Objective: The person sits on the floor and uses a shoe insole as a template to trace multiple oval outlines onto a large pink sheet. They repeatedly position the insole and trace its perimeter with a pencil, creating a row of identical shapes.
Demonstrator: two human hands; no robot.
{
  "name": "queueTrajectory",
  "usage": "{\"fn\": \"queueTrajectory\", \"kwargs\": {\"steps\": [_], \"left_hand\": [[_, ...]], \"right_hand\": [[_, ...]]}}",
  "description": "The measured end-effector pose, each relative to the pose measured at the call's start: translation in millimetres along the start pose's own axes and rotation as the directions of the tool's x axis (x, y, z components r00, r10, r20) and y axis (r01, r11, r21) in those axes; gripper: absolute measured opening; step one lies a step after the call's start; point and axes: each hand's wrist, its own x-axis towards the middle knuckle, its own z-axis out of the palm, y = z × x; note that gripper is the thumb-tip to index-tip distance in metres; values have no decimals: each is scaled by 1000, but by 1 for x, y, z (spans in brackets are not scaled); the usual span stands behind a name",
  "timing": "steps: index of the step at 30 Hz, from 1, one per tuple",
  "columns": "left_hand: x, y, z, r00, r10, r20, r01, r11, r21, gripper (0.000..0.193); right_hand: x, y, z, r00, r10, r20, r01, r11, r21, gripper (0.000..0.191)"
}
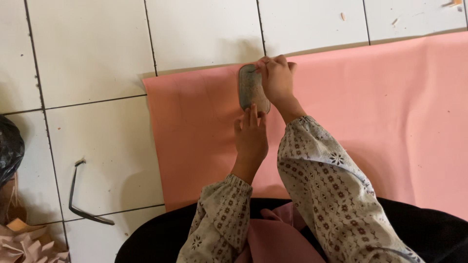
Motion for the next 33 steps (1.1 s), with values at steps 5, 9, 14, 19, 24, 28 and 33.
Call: {"fn": "queueTrajectory", "kwargs": {"steps": [5,9,14,19,24,28,33], "left_hand": [[-2,-3,10,996,-7,88,8,1000,-12,62],[-15,5,25,999,6,-34,-6,1000,3,60],[-44,33,34,998,62,5,-62,997,-56,61],[-54,35,27,991,131,25,-125,978,-168,63],[-68,35,18,990,137,-33,-141,968,-206,65],[-73,47,21,986,132,-101,-150,967,-203,66],[-66,52,25,983,125,-134,-151,966,-212,64]], "right_hand": [[6,19,8,982,158,102,-153,987,-50,26],[-14,39,10,994,97,-45,-91,987,129,21],[-32,46,-10,988,-122,96,122,993,11,68],[-31,60,-80,931,352,100,-364,919,153,25],[-72,66,-100,1000,-15,-9,15,1000,-11,22],[-114,70,-87,991,3,137,13,994,-112,53],[-128,70,-67,1000,10,4,-9,997,-78,54]]}}
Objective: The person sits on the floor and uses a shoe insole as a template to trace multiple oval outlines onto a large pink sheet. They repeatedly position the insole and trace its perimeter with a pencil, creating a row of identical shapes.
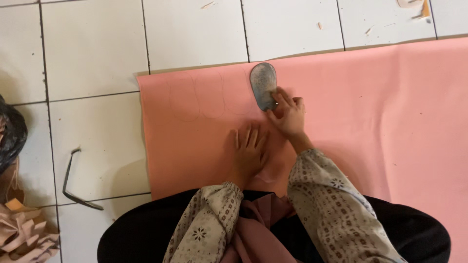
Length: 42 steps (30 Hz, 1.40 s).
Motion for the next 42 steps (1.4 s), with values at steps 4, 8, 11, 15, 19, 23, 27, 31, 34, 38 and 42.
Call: {"fn": "queueTrajectory", "kwargs": {"steps": [4,8,11,15,19,23,27,31,34,38,42], "left_hand": [[4,1,-1,1000,4,-30,-4,1000,-3,60],[5,3,-3,1000,-12,1,12,999,-39,60],[6,4,-5,1000,7,-10,-7,1000,-25,60],[6,5,-7,1000,1,-10,-1,1000,-9,59],[5,5,-7,1000,-10,3,10,1000,0,60],[5,5,-5,1000,-10,6,10,1000,-25,60],[23,1,-2,998,-51,27,51,999,-18,50],[64,-8,0,999,-32,-30,30,998,-48,50],[91,-6,0,998,-37,50,38,999,-9,48],[102,-1,1,971,-116,211,102,992,75,42],[102,6,18,971,-154,185,138,986,96,45]], "right_hand": [[-4,-2,7,999,-14,-30,12,998,-58,53],[-8,-1,8,998,-24,-53,20,997,-73,52],[-8,1,8,996,-16,-92,12,999,-44,50],[-9,3,9,996,-34,-81,33,999,-25,50],[-9,4,9,996,-50,-77,47,998,-39,50],[-8,4,7,997,-42,-57,40,999,-31,50],[-6,3,7,999,-12,-31,11,999,-51,53],[-6,6,9,999,-18,-48,15,998,-56,55],[-6,9,12,998,-29,-54,24,997,-78,54],[-8,9,11,999,-7,-32,5,998,-70,52],[3,4,-5,989,26,-146,-23,999,24,28]]}}
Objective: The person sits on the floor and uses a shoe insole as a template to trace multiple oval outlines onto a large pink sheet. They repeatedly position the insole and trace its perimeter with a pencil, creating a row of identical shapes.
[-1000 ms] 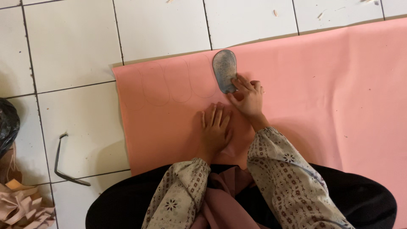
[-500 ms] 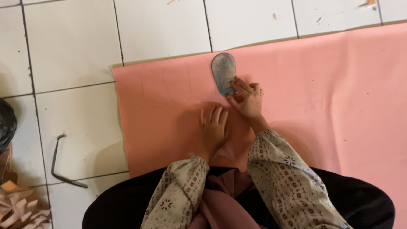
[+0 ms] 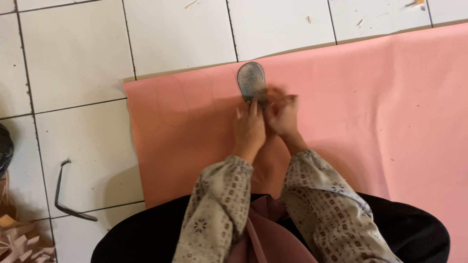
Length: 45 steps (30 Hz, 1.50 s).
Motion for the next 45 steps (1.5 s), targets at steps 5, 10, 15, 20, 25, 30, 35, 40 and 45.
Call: {"fn": "queueTrajectory", "kwargs": {"steps": [5,10,15,20,25,30,35,40,45], "left_hand": [[10,25,34,961,-274,-24,259,931,-257,52],[13,33,49,961,-218,168,214,976,43,53],[16,32,60,962,-184,202,158,978,138,55],[28,24,77,981,-137,137,103,968,227,58],[25,23,78,977,-135,162,81,949,305,51],[16,27,52,984,-173,48,170,984,53,53],[9,13,12,998,-40,-38,40,999,-12,46],[13,-6,-1,985,-147,89,168,933,-320,38],[21,-42,-1,998,-38,40,51,914,-403,54]], "right_hand": [[45,-10,-19,997,38,68,-49,984,173,25],[63,-33,-8,875,-245,418,271,963,-4,24],[75,-33,21,855,-240,459,316,944,-95,26],[120,-19,62,930,-176,322,231,963,-141,25],[130,-9,59,988,-28,150,28,1000,0,27],[101,2,25,996,-66,65,76,982,-174,22],[55,9,-6,963,-204,175,242,942,-232,19],[26,1,-14,920,-335,202,377,898,-227,15],[26,-20,-3,955,-185,230,192,981,-6,18]]}}
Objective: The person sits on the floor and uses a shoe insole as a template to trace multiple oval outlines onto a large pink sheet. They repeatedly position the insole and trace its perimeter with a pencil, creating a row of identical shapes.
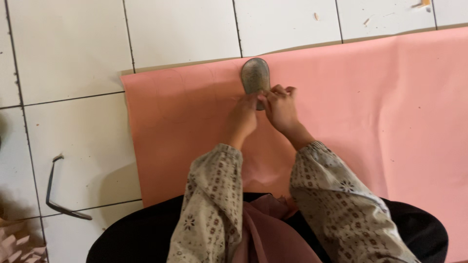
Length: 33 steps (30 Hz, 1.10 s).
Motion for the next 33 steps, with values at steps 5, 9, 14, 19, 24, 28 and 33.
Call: {"fn": "queueTrajectory", "kwargs": {"steps": [5,9,14,19,24,28,33], "left_hand": [[-2,-2,-17,999,16,29,-14,997,-75,81],[0,7,-23,992,-81,98,81,997,10,85],[-11,16,-11,990,-106,96,90,984,154,79],[-80,56,40,975,222,-20,-206,934,291,81],[-123,68,71,944,313,100,-326,931,162,88],[-128,67,75,943,327,60,-333,929,163,89],[-127,75,70,921,388,44,-388,898,210,84]], "right_hand": [[13,-4,-6,980,194,-38,-192,980,55,26],[6,3,-9,992,124,-24,-122,989,89,25],[-2,26,-8,992,29,-123,-28,1000,8,19],[-22,65,-24,900,397,178,-421,899,125,33],[-51,101,-31,899,288,331,-301,954,-15,74],[-60,109,-35,902,352,250,-379,923,65,85],[-45,90,-35,889,349,297,-372,928,24,90]]}}
